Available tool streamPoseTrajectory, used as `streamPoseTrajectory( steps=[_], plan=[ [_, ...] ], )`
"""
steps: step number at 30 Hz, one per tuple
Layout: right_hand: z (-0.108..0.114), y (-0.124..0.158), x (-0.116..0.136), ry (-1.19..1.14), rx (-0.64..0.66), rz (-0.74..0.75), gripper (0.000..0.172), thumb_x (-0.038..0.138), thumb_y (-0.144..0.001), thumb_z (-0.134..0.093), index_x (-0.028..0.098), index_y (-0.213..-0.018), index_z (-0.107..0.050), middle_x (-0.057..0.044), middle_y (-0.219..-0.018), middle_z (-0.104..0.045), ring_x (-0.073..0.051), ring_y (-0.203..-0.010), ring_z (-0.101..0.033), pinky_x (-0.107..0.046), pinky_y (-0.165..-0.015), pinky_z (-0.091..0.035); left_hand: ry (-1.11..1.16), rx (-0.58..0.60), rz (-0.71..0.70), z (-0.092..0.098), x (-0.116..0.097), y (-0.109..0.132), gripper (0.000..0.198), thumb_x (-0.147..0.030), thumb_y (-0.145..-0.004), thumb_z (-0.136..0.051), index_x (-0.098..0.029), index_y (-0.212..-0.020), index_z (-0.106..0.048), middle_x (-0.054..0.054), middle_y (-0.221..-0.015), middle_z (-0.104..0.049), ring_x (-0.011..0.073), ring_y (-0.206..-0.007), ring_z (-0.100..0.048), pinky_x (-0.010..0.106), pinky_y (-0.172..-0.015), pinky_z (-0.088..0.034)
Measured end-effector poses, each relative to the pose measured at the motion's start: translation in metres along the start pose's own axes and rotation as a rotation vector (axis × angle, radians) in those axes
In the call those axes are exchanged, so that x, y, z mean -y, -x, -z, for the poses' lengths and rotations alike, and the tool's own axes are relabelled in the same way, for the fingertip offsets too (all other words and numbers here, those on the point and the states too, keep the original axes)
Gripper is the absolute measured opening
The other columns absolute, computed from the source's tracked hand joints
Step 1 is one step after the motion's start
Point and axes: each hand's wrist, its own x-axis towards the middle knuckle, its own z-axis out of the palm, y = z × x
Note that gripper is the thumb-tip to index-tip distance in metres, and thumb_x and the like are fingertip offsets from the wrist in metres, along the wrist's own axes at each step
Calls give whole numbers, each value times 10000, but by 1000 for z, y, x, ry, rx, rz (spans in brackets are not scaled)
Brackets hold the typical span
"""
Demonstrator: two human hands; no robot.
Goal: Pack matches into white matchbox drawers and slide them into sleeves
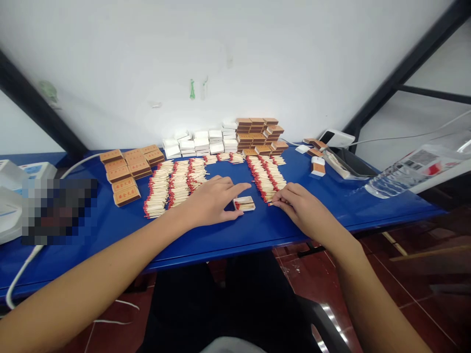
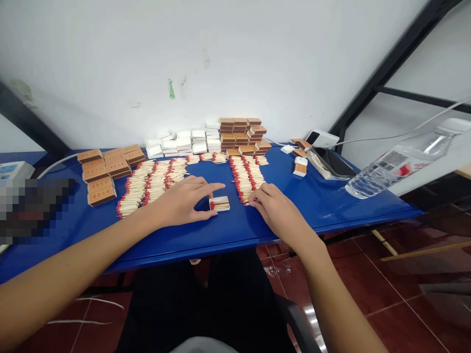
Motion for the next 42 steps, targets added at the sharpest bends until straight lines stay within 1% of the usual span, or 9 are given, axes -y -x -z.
streamPoseTrajectory(
  steps=[3, 7, 11, 14, 19, 25, 32, 37, 42],
  plan=[
    [4, -3, 6, -17, 38, 6, 193, 303, -1119, -507, 248, -978, -628, -101, -1028, -663, -292, -990, -639, -471, -913, -550, 6, -13, -17, -2, 1, 0, 603, -408, -1030, -728, -178, -1557, -544, 97, -1100, -717, 281, -1062, -676, 396, -985, -498],
    [7, -13, 33, -41, -1, 17, 167, 293, -1136, -490, 249, -1037, -617, -107, -1078, -661, -286, -1026, -640, -464, -938, -548, -13, -20, -28, -2, 0, 0, 599, -400, -1018, -750, -170, -1537, -560, 98, -1103, -719, 282, -1055, -675, 394, -978, -494],
    [-3, -32, 63, 39, -20, 87, 178, 260, -1127, -478, 254, -1035, -630, -134, -1087, -660, -322, -1069, -634, -491, -945, -550, -23, -13, -33, 0, -2, -1, 568, -418, -1028, -736, -158, -1507, -576, 101, -1095, -722, 282, -1040, -675, 392, -961, -491],
    [-10, -41, 70, 109, 11, 109, 206, 268, -1127, -468, 243, -1020, -642, -143, -1059, -657, -332, -1041, -636, -483, -890, -561, -21, -5, -35, 1, -2, -2, 573, -423, -1037, -722, -135, -1507, -566, 105, -1083, -721, 288, -1051, -680, 397, -965, -489],
    [-2, -23, 42, 38, -103, 22, 202, 249, -1125, -469, 249, -1069, -664, -121, -1075, -672, -298, -1020, -661, -473, -929, -553, -11, -20, -28, -1, -1, 0, 605, -413, -1035, -724, -171, -1556, -533, 111, -1129, -725, 289, -1080, -683, 399, -996, -491],
    [3, 6, 1, 8, -68, -3, 177, 303, -1098, -557, 246, -1104, -725, -105, -1043, -668, -297, -1003, -662, -470, -921, -557, -4, -6, -14, -1, -1, 0, 615, -420, -1026, -736, -184, -1561, -544, 107, -1137, -725, 287, -1085, -677, 398, -1007, -492],
    [-1, 1, 0, -3, -39, -2, 201, 339, -1118, -520, 256, -1053, -691, -101, -1033, -665, -298, -994, -635, -468, -899, -549, -7, 10, 26, 1, 0, 0, 627, -428, -1019, -733, -201, -1573, -548, 102, -1115, -716, 286, -1038, -668, 390, -949, -515],
    [1, -1, 1, 0, 15, 0, 206, 314, -1122, -493, 261, -953, -598, -96, -1022, -657, -289, -972, -624, -450, -874, -545, 6, -14, 7, -2, 2, 0, 628, -421, -1011, -744, -194, -1563, -550, 101, -1123, -720, 286, -1063, -675, 396, -986, -516],
    [2, 2, 6, 29, 27, 8, 201, 299, -1135, -464, 262, -966, -567, -104, -1042, -654, -300, -997, -618, -469, -916, -531, -10, 4, 8, -1, 1, 0, 629, -410, -1013, -742, -187, -1568, -549, 106, -1132, -722, 288, -1066, -675, 398, -990, -513]
  ],
)
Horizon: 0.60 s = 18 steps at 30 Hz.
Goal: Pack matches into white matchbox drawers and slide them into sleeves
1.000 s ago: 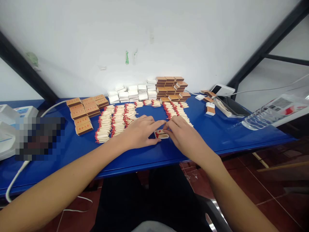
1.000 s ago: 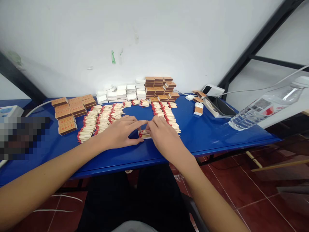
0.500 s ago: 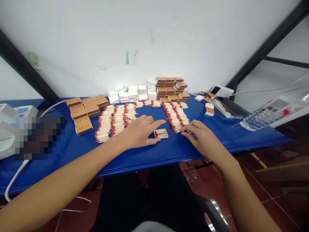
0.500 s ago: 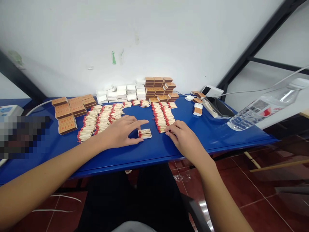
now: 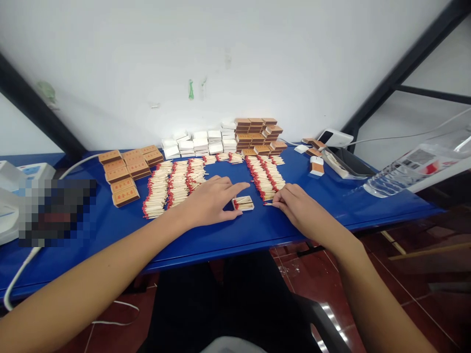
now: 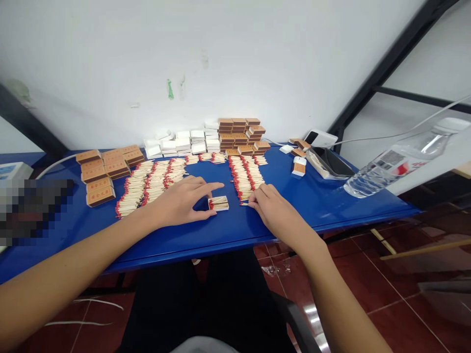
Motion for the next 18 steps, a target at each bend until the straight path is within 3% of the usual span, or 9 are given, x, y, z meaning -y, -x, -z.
streamPoseTrajectory(
  steps=[13, 18],
  plan=[
    [-3, -4, -5, -4, 38, 5, 189, 266, -1119, -492, 242, -971, -606, -114, -1054, -660, -298, -1001, -609, -480, -921, -530, -10, -19, -25, -1, 1, 0, 624, -417, -1020, -745, -172, -1558, -546, 106, -1117, -722, 284, -1055, -677, 398, -995, -501],
    [2, -7, 8, -7, 14, 15, 202, 275, -1130, -487, 242, -958, -588, -109, -1036, -651, -295, -994, -615, -462, -912, -527, -2, -7, -20, -1, 0, -1, 623, -415, -1031, -733, -167, -1567, -535, 101, -1107, -716, 284, -1070, -675, 394, -986, -497]
  ],
)
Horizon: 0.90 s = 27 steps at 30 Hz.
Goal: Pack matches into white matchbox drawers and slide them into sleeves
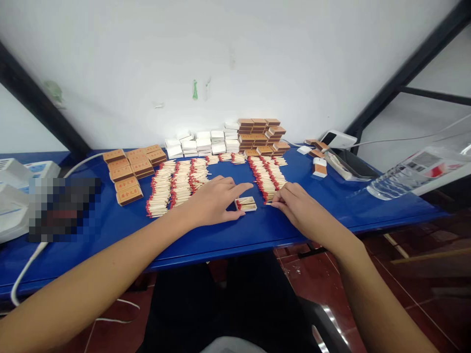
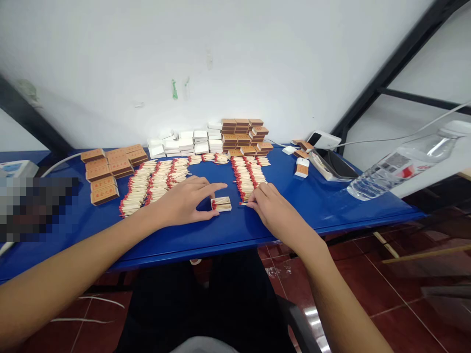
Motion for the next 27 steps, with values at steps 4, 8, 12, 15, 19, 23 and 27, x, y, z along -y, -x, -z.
streamPoseTrajectory(
  steps=[4, 8, 12, 15, 19, 23, 27],
  plan=[
    [4, -16, 27, -14, -40, 40, 163, 272, -1135, -505, 236, -1004, -594, -107, -1067, -648, -284, -1018, -613, -445, -927, -530, -21, 5, 7, 1, -1, -1, 622, -432, -1018, -752, -180, -1552, -556, 100, -1112, -716, 283, -1040, -670, 388, -966, -496],
    [-2, -38, 46, 114, -10, 122, 197, 221, -1123, -486, 213, -984, -625, -141, -1030, -655, -317, -1011, -617, -466, -901, -536, -43, 20, 2, 3, -2, -2, 614, -438, -1031, -735, -140, -1539, -561, 111, -1105, -715, 291, -1049, -674, 395, -964, -492],
    [-7, -42, 45, 114, 6, 144, 195, 205, -1121, -483, 208, -1012, -646, -140, -1037, -661, -318, -1019, -631, -465, -901, -546, -41, 14, -3, 4, -3, -2, 627, -412, -1025, -751, -127, -1545, -548, 112, -1111, -724, 287, -1059, -683, 392, -978, -491],
    [-6, -33, 38, 29, -21, 115, 116, 234, -1114, -546, 217, -1055, -645, -121, -1075, -661, -312, -1065, -643, -456, -913, -552, -36, 11, -3, 4, -4, -2, 615, -415, -1027, -755, -142, -1541, -557, 113, -1133, -729, 284, -1070, -686, 386, -981, -493],
    [-7, -26, 35, -26, -15, 101, 92, 230, -1106, -573, 225, -1048, -644, -107, -1072, -660, -300, -1058, -656, -442, -910, -555, -37, 9, 5, 3, -3, -1, 617, -423, -1024, -757, -167, -1547, -554, 107, -1125, -728, 288, -1061, -682, 384, -957, -497],
    [-8, -29, 38, -28, -19, 103, 84, 208, -1090, -592, 216, -1027, -647, -111, -1070, -673, -299, -1053, -667, -432, -902, -558, -34, -5, -4, 2, -2, 0, 615, -417, -1021, -752, -171, -1547, -549, 102, -1113, -725, 285, -1050, -681, 386, -960, -497],
    [-8, -32, 40, -15, -22, 95, 104, 200, -1093, -563, 220, -1039, -649, -113, -1077, -669, -301, -1061, -666, -434, -897, -556, -35, -18, -25, 1, -1, 0, 624, -411, -1032, -738, -148, -1559, -533, 104, -1111, -725, 284, -1063, -682, 392, -981, -490]
  ],
)
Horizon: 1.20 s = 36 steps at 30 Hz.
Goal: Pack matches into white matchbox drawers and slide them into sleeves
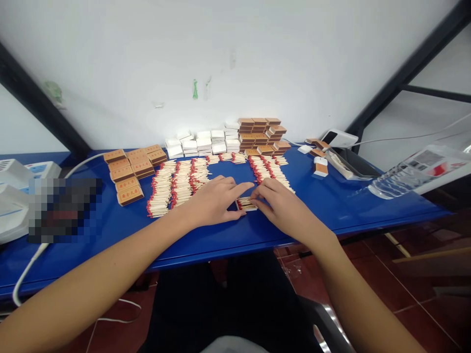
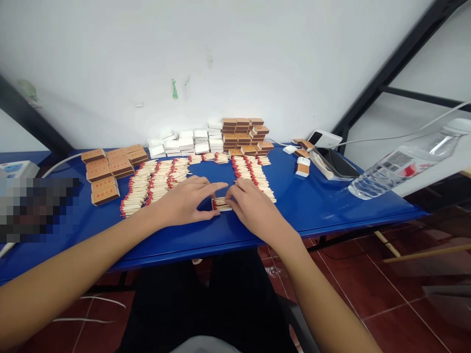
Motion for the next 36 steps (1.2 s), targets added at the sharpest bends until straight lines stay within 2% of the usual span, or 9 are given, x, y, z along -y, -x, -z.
streamPoseTrajectory(
  steps=[8, 11, 15, 17, 22, 28, 32, 36],
  plan=[
    [-11, -8, 4, -47, -18, 49, 125, 215, -1107, -543, 219, -1055, -657, -100, -1056, -630, -275, -1004, -636, -408, -845, -533, 9, 23, 11, 4, -3, -2, 589, -424, -1044, -713, -147, -1535, -542, 102, -1089, -726, 287, -1059, -679, 391, -973, -483],
    [-6, -7, 4, -43, -21, 37, 163, 228, -1113, -530, 215, -1048, -679, -96, -1022, -625, -276, -991, -634, -413, -841, -533, 8, 28, 16, 3, -2, -2, 615, -421, -1036, -727, -145, -1550, -534, 107, -1104, -728, 286, -1067, -681, 387, -984, -484],
    [11, 9, -13, -95, -93, -47, 157, 247, -1105, -561, 232, -1048, -707, -81, -1029, -666, -256, -981, -670, -420, -904, -545, -2, 30, 32, 2, -2, -1, 638, -427, -1026, -741, -171, -1569, -527, 107, -1132, -727, 282, -1075, -680, 379, -989, -490],
    [16, 22, -28, -88, -158, -113, 158, 270, -1098, -573, 235, -1067, -725, -76, -1010, -678, -252, -940, -680, -421, -879, -556, 2, 33, 39, 2, -2, 0, 633, -435, -1031, -732, -191, -1576, -524, 103, -1136, -727, 281, -1073, -680, 379, -989, -492],
    [14, 42, -52, -68, -87, -119, 173, 312, -1075, -607, 248, -1074, -767, -94, -1029, -705, -288, -988, -685, -451, -881, -568, 30, 41, 33, 2, -1, 0, 646, -423, -1036, -728, -174, -1593, -516, 111, -1149, -727, 286, -1095, -677, 392, -1010, -491],
    [9, 38, -50, -50, -72, -99, 210, 307, -1090, -570, 243, -1058, -768, -91, -986, -680, -281, -952, -648, -455, -866, -557, 31, 33, 44, 1, 0, -1, 645, -429, -1027, -739, -180, -1584, -530, 105, -1137, -729, 280, -1067, -671, 385, -994, -498],
    [9, 37, -51, -65, -43, -106, 173, 314, -1092, -580, 243, -990, -700, -86, -970, -672, -278, -937, -630, -429, -829, -540, 25, 41, 40, 2, -1, 0, 635, -419, -1036, -726, -164, -1583, -529, 113, -1143, -733, 282, -1077, -674, 384, -999, -497],
    [8, 37, -52, -54, -10, -126, 183, 322, -1108, -540, 247, -970, -634, -93, -998, -656, -291, -976, -620, -448, -874, -534, 23, 34, 33, 2, -1, 0, 630, -425, -1038, -717, -179, -1583, -519, 108, -1137, -732, 280, -1070, -676, 384, -999, -496]
  ],
)
